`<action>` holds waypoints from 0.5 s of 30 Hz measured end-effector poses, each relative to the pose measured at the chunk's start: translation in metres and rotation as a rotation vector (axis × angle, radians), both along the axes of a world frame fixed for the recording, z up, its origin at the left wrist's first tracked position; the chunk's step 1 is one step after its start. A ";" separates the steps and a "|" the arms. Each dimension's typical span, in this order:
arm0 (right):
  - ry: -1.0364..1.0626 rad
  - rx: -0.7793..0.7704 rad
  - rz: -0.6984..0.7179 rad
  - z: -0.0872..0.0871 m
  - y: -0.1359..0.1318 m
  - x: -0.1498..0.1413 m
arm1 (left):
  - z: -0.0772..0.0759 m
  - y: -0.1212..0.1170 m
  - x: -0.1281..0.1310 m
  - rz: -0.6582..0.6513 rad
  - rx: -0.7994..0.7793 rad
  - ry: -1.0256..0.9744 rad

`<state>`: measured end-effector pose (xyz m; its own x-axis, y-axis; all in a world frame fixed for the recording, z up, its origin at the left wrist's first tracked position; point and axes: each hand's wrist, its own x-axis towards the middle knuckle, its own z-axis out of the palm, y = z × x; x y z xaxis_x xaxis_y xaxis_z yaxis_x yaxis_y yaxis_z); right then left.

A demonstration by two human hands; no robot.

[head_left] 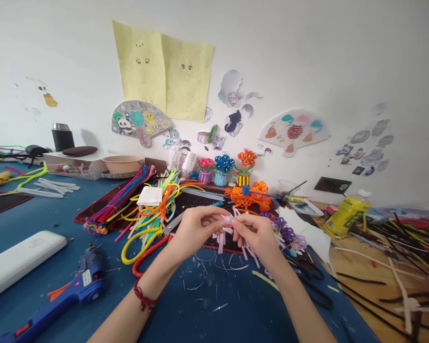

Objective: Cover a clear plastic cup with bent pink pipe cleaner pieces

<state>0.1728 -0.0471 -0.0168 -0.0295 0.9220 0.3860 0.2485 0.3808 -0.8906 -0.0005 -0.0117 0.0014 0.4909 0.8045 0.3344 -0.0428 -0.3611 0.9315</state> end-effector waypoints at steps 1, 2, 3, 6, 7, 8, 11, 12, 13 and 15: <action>0.024 -0.026 0.030 0.000 0.000 0.001 | 0.001 -0.001 0.000 0.004 0.010 0.007; 0.044 -0.046 0.058 0.000 0.000 0.001 | 0.002 -0.001 0.000 0.012 0.024 0.016; 0.063 -0.063 0.084 0.000 0.000 0.001 | 0.003 -0.002 0.000 0.023 0.042 0.025; 0.109 -0.119 0.160 -0.001 0.000 0.001 | 0.002 -0.002 -0.001 0.056 0.107 0.043; 0.121 -0.136 0.178 -0.001 0.000 0.001 | 0.001 -0.001 -0.001 0.060 0.118 0.044; 0.128 -0.153 0.193 -0.001 0.001 0.000 | 0.000 0.000 -0.001 0.059 0.121 0.040; 0.106 -0.155 0.178 0.002 0.001 0.000 | -0.003 0.002 -0.002 0.059 0.087 0.029; 0.082 -0.117 0.118 0.004 0.000 0.001 | -0.003 0.003 -0.003 0.066 0.070 0.022; 0.048 -0.052 0.019 0.006 -0.003 0.002 | -0.003 0.003 -0.004 0.080 0.054 0.009; -0.025 0.115 -0.228 0.012 -0.011 0.008 | -0.001 0.005 -0.005 0.108 0.016 -0.035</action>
<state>0.1808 -0.0579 -0.0048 0.1634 0.8558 0.4908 0.3607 0.4112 -0.8371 -0.0056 -0.0070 0.0000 0.3897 0.8463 0.3631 -0.0355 -0.3802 0.9242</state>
